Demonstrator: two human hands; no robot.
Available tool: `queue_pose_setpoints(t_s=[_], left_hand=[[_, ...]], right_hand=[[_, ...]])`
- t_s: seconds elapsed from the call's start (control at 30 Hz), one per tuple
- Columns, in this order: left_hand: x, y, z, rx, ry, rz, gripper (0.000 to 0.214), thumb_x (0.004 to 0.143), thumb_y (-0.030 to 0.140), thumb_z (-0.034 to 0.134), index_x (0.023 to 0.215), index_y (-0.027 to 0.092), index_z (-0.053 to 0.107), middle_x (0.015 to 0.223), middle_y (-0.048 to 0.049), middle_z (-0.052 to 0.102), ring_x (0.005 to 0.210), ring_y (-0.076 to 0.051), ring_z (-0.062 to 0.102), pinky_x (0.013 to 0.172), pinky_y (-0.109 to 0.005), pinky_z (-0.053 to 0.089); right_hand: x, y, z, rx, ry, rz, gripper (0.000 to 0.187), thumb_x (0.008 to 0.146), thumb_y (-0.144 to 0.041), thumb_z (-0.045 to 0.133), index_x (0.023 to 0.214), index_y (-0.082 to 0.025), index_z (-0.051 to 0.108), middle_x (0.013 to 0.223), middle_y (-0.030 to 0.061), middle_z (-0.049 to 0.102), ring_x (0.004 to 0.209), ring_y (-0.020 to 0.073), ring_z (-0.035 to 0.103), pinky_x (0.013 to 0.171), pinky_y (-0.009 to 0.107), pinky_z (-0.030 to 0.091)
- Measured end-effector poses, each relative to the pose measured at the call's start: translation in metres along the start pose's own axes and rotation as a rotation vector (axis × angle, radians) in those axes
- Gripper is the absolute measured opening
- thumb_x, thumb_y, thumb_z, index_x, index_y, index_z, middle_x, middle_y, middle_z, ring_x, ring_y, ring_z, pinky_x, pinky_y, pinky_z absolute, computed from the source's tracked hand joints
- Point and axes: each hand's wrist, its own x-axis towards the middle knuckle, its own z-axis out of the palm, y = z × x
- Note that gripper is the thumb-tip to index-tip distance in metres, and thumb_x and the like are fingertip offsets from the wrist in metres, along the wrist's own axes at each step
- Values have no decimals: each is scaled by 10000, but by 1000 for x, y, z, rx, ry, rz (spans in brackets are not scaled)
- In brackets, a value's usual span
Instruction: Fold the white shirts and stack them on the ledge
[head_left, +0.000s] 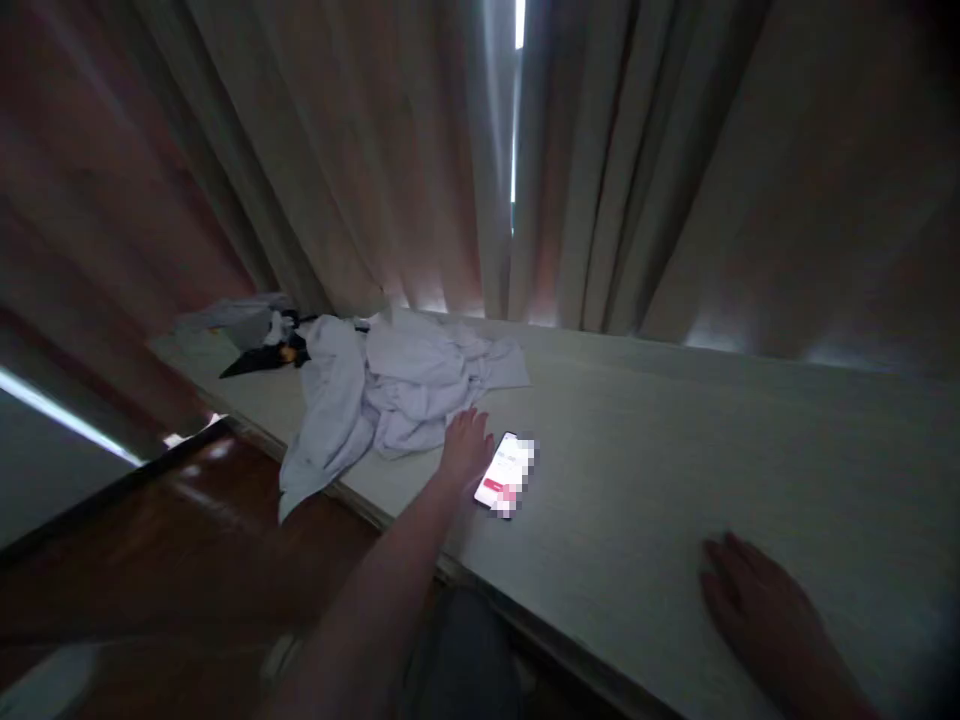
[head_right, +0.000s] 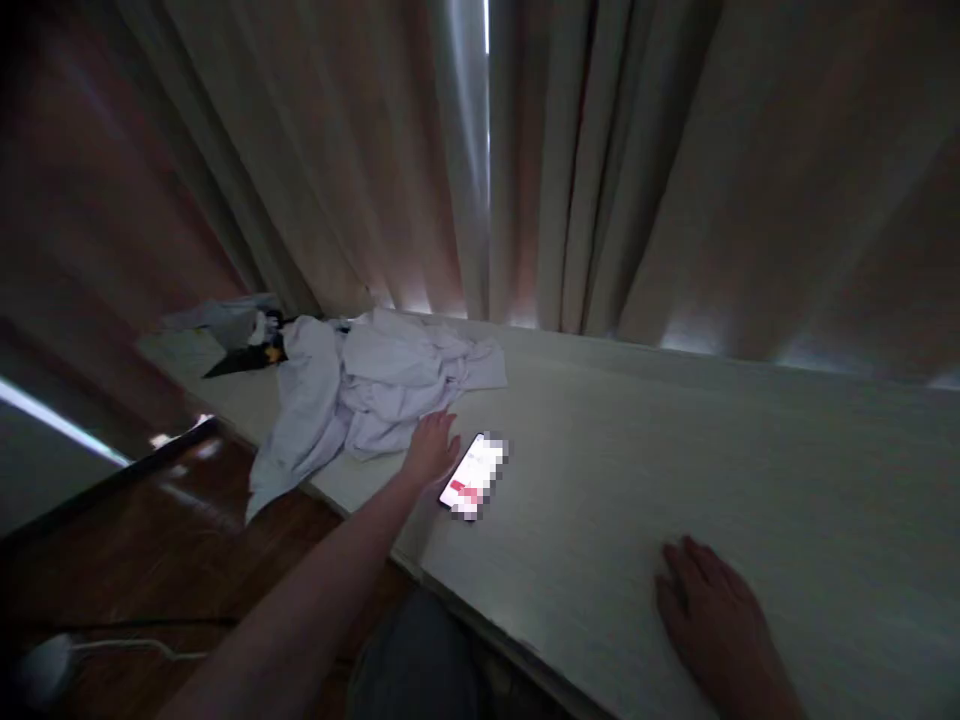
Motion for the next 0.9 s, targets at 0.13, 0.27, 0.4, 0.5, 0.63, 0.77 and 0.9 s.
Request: queue_pose_setpoints(t_s=[0.13, 0.27, 0.4, 0.5, 0.63, 0.77, 0.9], left_hand=[[27, -45, -8, 45, 10, -272, 451, 802, 317, 436, 1233, 192, 397, 1254, -116, 451, 1141, -235, 408, 935, -361, 323], [47, -82, -9, 59, 3, -507, 505, 793, 365, 436, 1261, 194, 357, 1209, -146, 472, 1106, -270, 447, 878, -384, 364], [66, -115, -3, 47, -9, -642, 530, 790, 404, 430, 1267, 186, 352, 1131, -164, 521, 1069, -287, 488, 838, -384, 382], [83, -137, 3, 14, 3, -683, 554, 798, 411, 424, 1292, 177, 332, 1115, -171, 544, 1048, -267, 517, 834, -355, 380], [104, -158, 6, -4, 35, -726, 492, 819, 403, 389, 1255, 176, 401, 1069, -152, 587, 1002, -250, 547, 804, -339, 389], [113, -167, 4, 119, 114, -699, 410, 837, 401, 327, 1039, 145, 577, 1016, -162, 602, 1022, -287, 516, 807, -387, 381], [115, -169, -4, 146, 177, -691, 351, 819, 383, 377, 975, 162, 601, 937, -130, 626, 952, -267, 544, 766, -362, 392]], right_hand=[[30, -21, 17, 87, 56, -100, 445, 810, -323, 362, 1145, -96, 547, 1229, 163, 497, 1128, 277, 461, 951, 443, 371], [72, -63, 20, 178, 77, -177, 440, 804, -336, 382, 1153, -122, 545, 1247, 137, 490, 1147, 269, 445, 962, 438, 361], [107, -106, 26, 227, 53, -240, 436, 816, -333, 372, 1184, -152, 520, 1275, 110, 472, 1179, 252, 417, 967, 436, 353], [118, -122, 37, 224, 52, -244, 429, 822, -337, 365, 1173, -152, 528, 1281, 116, 467, 1177, 259, 419, 953, 451, 358], [117, -126, 47, 215, 52, -226, 420, 817, -346, 382, 1160, -160, 536, 1283, 111, 467, 1174, 263, 421, 949, 460, 356], [116, -126, 45, 229, 54, -215, 410, 811, -344, 399, 1144, -155, 545, 1277, 106, 475, 1178, 258, 417, 961, 451, 345], [116, -126, 44, 259, 59, -202, 400, 805, -340, 409, 1130, -159, 555, 1274, 105, 479, 1174, 264, 422, 960, 458, 342]])
